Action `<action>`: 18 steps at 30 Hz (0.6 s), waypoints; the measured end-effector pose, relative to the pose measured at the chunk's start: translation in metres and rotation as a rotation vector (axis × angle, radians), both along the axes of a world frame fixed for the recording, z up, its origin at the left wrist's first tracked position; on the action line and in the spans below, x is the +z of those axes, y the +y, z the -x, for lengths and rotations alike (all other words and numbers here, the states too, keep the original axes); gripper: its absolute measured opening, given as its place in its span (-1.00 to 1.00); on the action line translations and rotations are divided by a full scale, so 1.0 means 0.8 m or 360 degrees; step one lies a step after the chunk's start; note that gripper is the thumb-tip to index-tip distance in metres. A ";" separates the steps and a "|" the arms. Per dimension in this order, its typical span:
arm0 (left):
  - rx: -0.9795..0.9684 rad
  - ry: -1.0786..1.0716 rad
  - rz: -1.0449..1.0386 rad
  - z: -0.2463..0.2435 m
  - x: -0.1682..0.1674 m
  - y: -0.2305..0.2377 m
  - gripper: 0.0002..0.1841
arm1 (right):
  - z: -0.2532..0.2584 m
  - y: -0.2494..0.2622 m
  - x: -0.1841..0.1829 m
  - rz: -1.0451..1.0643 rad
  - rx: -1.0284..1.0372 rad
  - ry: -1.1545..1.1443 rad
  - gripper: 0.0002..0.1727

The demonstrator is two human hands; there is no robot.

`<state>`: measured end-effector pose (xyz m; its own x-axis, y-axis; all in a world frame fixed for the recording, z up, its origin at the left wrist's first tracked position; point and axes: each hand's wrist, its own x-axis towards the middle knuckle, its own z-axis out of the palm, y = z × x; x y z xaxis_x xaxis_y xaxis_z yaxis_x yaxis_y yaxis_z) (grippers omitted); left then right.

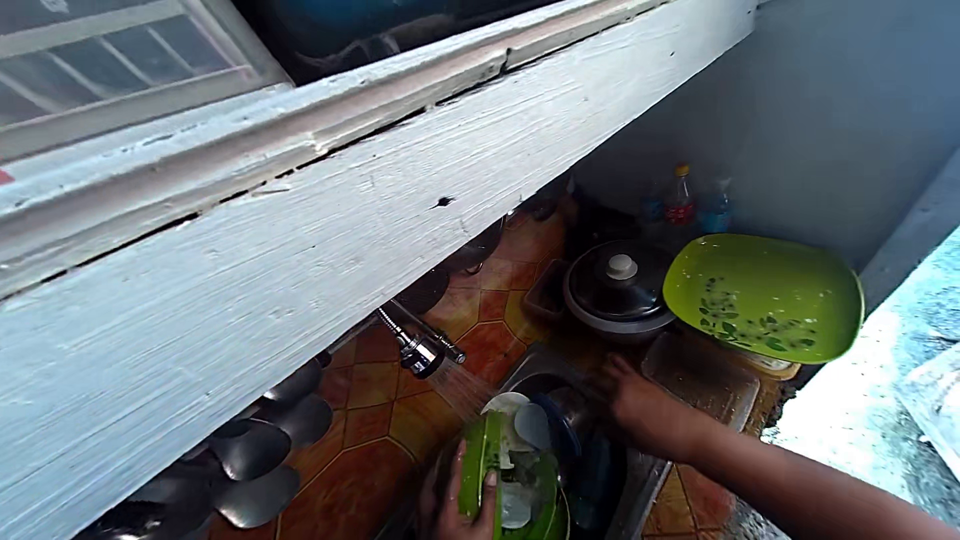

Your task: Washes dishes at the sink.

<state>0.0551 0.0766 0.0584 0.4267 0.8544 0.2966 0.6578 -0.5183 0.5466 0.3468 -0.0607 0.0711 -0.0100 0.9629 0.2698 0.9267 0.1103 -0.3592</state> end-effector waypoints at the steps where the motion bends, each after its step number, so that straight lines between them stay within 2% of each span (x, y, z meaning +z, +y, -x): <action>1: -0.0009 0.0113 -0.0168 -0.003 -0.002 -0.002 -0.36 | -0.017 -0.023 0.011 -0.0163 -0.0159 -0.0041 -0.70; 4: -0.0070 0.0331 -0.0459 -0.011 -0.004 -0.013 -0.37 | -0.071 -0.097 0.041 -0.0307 -0.0655 -0.0228 -0.55; 7: -0.0196 0.0454 -0.0558 -0.019 -0.004 -0.028 -0.36 | -0.112 -0.174 0.056 0.0028 -0.0989 -0.0217 -0.12; 9: -0.0288 0.0499 -0.0592 -0.028 0.004 -0.040 -0.35 | -0.132 -0.213 0.048 0.0156 -0.1116 -0.0217 -0.04; 11: -0.0350 0.0482 -0.0629 -0.040 0.016 -0.052 -0.35 | -0.146 -0.239 0.032 0.0178 -0.1193 -0.0220 -0.26; 14: -0.0377 0.0249 -0.0626 -0.064 0.040 -0.056 -0.41 | -0.161 -0.259 0.005 -0.0047 -0.1126 -0.0204 -0.66; 16: -0.0348 -0.0043 -0.0415 -0.086 0.063 -0.054 -0.41 | -0.172 -0.264 -0.008 -0.0244 -0.1023 -0.0248 -0.73; 18: -0.0265 -0.0396 0.0019 -0.112 0.095 -0.055 -0.42 | -0.179 -0.267 -0.014 -0.0407 -0.0947 -0.0236 -0.75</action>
